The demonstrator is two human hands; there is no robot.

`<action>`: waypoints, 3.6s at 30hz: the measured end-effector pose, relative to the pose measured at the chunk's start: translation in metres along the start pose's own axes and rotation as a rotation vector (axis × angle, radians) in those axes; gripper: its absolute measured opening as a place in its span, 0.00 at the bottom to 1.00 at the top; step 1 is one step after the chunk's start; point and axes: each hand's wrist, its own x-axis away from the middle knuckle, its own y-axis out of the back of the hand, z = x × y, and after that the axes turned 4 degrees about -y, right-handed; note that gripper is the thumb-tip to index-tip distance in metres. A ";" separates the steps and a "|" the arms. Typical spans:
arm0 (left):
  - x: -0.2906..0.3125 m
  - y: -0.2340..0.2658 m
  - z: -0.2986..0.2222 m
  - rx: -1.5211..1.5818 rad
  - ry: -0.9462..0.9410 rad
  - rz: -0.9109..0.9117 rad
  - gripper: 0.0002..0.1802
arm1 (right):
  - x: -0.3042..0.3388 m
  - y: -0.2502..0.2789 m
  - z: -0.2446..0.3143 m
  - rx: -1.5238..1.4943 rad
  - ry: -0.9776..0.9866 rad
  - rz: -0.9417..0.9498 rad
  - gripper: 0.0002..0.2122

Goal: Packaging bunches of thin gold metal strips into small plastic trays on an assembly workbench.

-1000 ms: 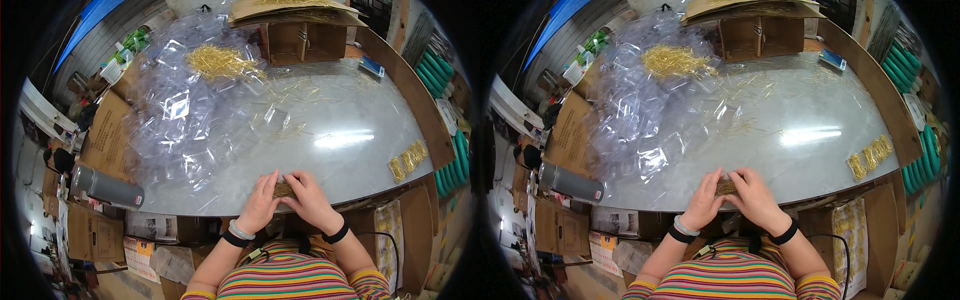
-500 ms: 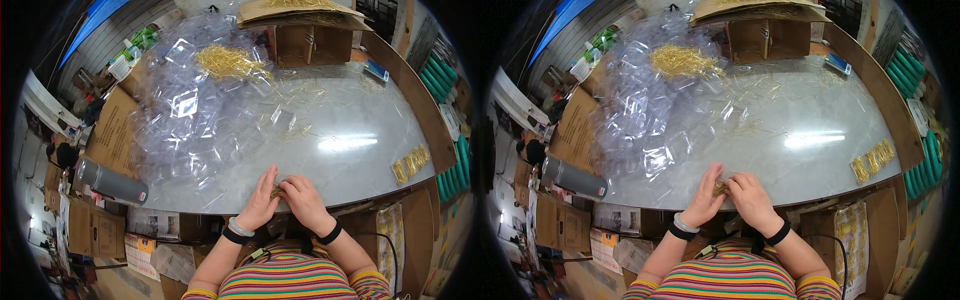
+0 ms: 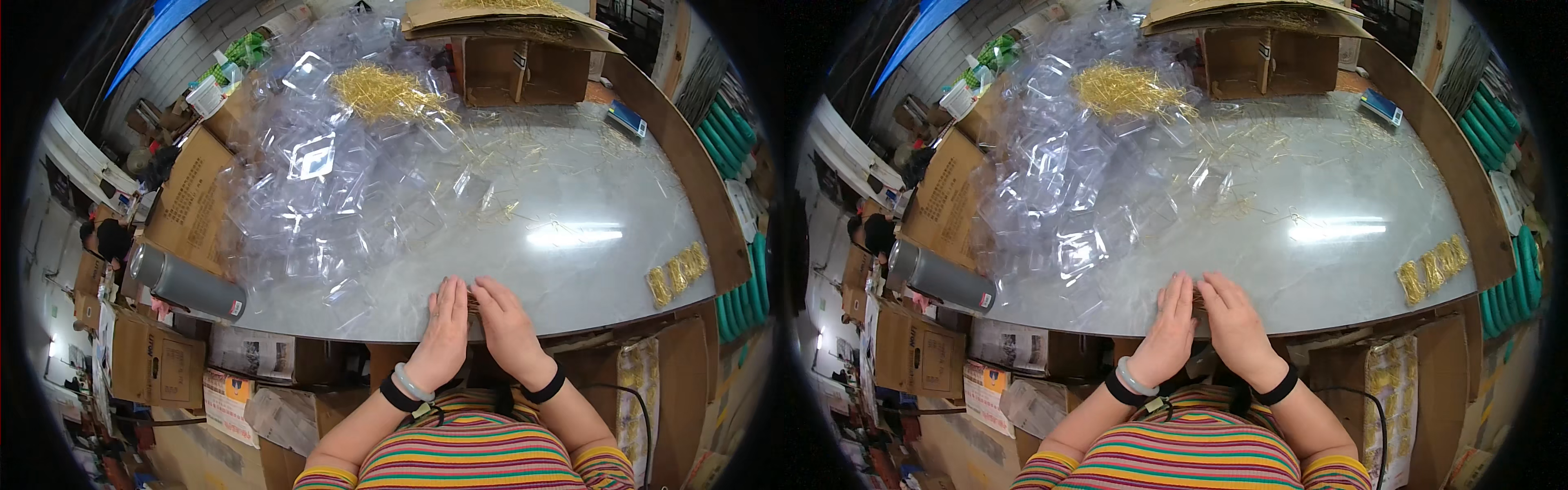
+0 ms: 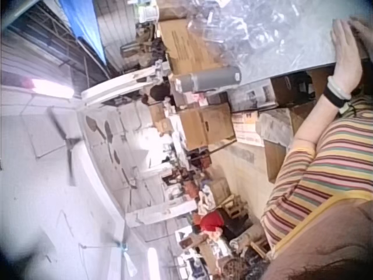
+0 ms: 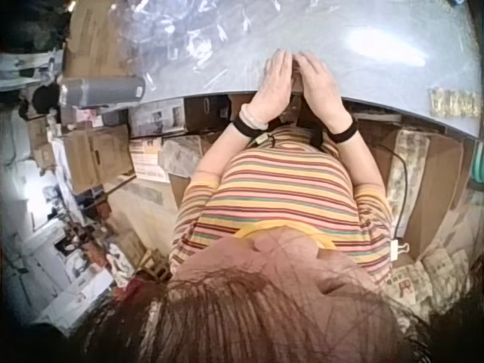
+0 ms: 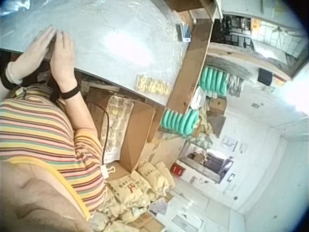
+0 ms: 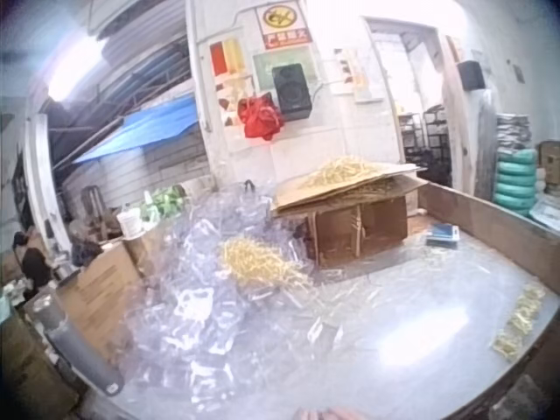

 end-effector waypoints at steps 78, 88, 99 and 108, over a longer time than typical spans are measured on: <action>-0.016 0.017 0.025 0.008 -0.147 0.112 0.41 | -0.084 0.064 -0.034 0.344 0.133 0.666 0.19; -0.012 0.012 0.026 0.031 -0.126 0.131 0.37 | -0.063 0.100 -0.046 0.241 -0.105 0.472 0.13; -0.014 0.013 0.023 0.037 -0.121 0.136 0.37 | -0.059 0.069 -0.030 0.119 -0.054 0.373 0.08; -0.014 0.011 0.024 -0.019 -0.139 0.147 0.36 | -0.027 0.048 -0.012 -0.032 -0.114 0.178 0.12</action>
